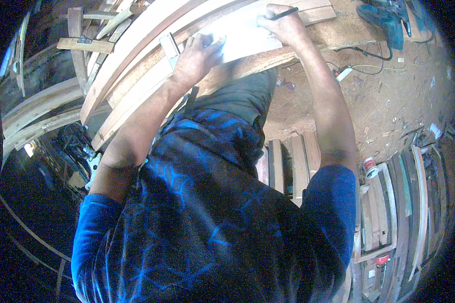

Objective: The person measures and marks a long wooden plank using a metal ruler and a pencil. They then use a circular saw to cut the plank along the marked line. After cutting, the person moves the plank and uses a square tool to mark a smaller piece of wood.

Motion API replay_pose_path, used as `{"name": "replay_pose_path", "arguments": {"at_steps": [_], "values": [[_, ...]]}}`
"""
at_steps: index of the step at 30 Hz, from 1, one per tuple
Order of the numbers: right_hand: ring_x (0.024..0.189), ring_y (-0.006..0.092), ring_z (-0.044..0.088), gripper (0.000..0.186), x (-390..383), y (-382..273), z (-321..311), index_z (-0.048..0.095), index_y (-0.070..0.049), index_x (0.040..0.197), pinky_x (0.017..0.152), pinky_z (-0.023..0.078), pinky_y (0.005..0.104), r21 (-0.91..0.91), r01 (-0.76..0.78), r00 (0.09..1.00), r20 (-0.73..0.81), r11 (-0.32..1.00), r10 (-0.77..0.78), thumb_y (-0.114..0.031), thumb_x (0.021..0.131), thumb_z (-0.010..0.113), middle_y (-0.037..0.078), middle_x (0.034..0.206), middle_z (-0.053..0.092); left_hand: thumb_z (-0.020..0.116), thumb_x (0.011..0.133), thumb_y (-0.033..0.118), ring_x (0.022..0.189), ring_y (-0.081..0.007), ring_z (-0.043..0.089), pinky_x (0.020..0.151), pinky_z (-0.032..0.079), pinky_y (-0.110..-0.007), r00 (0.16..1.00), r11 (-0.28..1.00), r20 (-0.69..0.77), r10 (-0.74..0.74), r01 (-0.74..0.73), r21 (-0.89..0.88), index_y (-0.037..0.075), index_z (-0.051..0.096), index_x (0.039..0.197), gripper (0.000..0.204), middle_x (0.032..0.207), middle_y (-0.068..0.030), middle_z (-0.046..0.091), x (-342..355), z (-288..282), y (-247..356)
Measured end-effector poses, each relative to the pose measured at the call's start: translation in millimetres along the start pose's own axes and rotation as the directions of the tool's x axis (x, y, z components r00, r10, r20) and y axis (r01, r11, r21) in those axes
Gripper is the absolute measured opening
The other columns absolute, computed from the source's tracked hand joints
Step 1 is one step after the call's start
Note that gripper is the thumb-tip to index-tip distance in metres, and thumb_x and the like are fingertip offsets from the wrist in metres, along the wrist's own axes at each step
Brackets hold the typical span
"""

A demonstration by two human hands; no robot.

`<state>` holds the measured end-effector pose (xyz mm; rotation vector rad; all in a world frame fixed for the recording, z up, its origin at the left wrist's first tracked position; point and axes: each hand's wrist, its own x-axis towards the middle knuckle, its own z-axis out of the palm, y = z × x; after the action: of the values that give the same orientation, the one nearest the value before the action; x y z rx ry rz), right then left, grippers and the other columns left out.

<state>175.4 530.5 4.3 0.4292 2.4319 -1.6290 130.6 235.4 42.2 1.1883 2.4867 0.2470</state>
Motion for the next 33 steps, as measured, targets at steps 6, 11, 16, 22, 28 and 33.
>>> {"name": "replay_pose_path", "arguments": {"at_steps": [6, 11, 16, 22, 28, 33], "values": [[0.075, 0.0077, 0.060, 0.016, -44, -25, 10, 0.069, -0.006, 0.101, 0.067, 0.050, 0.0256, 0.655, 0.175, 0.905, -0.401, 0.735, 0.142, -0.020, 0.097, 0.062, 0.003, 0.085, 0.067, 0.070, 0.095, 0.032, 0.112, -0.0369, 0.056, 0.099, 0.050, -0.048, 0.996, 0.975, -0.018, -0.092, 0.086, -0.207, 0.015, 0.053, 0.150, 0.060, 0.121, -0.0192, 0.057, -3, -18, 13], [0.081, 0.0085, 0.061, 0.028, -140, -37, 81, 0.065, -0.002, 0.124, 0.072, 0.048, 0.0230, 0.733, -0.125, 0.925, -0.157, 0.669, 0.345, -0.017, 0.101, 0.066, 0.002, 0.099, 0.069, 0.064, 0.101, 0.031, 0.090, -0.0331, 0.065, 0.081, 0.053, -0.044, 0.887, 0.637, -0.101, -0.450, 0.240, -0.733, -0.008, 0.058, 0.111, 0.040, 0.099, -0.0229, 0.063, 25, -21, 43], [0.062, 0.0052, 0.053, 0.012, -166, -12, 143, 0.064, -0.007, 0.111, 0.051, 0.036, 0.0222, 0.913, -0.152, 0.851, -0.074, 0.379, 0.520, -0.015, 0.102, 0.066, -0.002, 0.077, 0.059, 0.066, 0.101, 0.036, 0.092, -0.0312, 0.064, 0.082, 0.053, -0.043, 0.833, 0.169, 0.173, -0.526, 0.302, -0.938, -0.010, 0.055, 0.117, 0.050, 0.097, -0.0236, 0.065, 56, 4, 74], [0.062, 0.0046, 0.053, 0.010, -163, 16, 147, 0.065, -0.008, 0.102, 0.051, 0.037, 0.0216, 0.894, -0.049, 0.812, -0.224, 0.445, 0.540, -0.016, 0.100, 0.070, -0.002, 0.077, 0.063, 0.079, 0.086, 0.047, 0.137, -0.0453, 0.042, 0.115, 0.037, -0.054, 0.957, 0.931, -0.257, 0.133, -0.209, -0.299, -0.006, 0.037, 0.150, 0.093, 0.145, -0.0296, 0.042, 25, 9, 50], [0.064, 0.0043, 0.051, 0.004, -132, 14, 172, 0.067, -0.008, 0.096, 0.057, 0.038, 0.0222, 0.947, 0.058, 0.803, -0.232, 0.315, 0.550, -0.008, 0.096, 0.071, -0.003, 0.080, 0.063, 0.068, 0.082, 0.065, 0.155, -0.0352, 0.023, 0.130, 0.012, -0.052, 0.891, 0.891, 0.040, 0.453, -0.451, -0.057, 0.003, 0.033, 0.157, 0.103, 0.158, -0.0203, 0.037, 25, 19, 19], [0.062, 0.0049, 0.049, 0.005, -125, 6, 178, 0.069, -0.007, 0.096, 0.056, 0.038, 0.0233, 0.959, 0.054, 0.750, -0.223, 0.279, 0.623, -0.008, 0.095, 0.074, -0.004, 0.076, 0.060, 0.066, 0.083, 0.062, 0.156, -0.0340, 0.021, 0.130, 0.011, -0.051, 0.878, 0.879, 0.042, 0.476, -0.475, -0.036, 0.008, 0.034, 0.159, 0.098, 0.165, -0.0143, 0.031, 29, 26, 10]]}}
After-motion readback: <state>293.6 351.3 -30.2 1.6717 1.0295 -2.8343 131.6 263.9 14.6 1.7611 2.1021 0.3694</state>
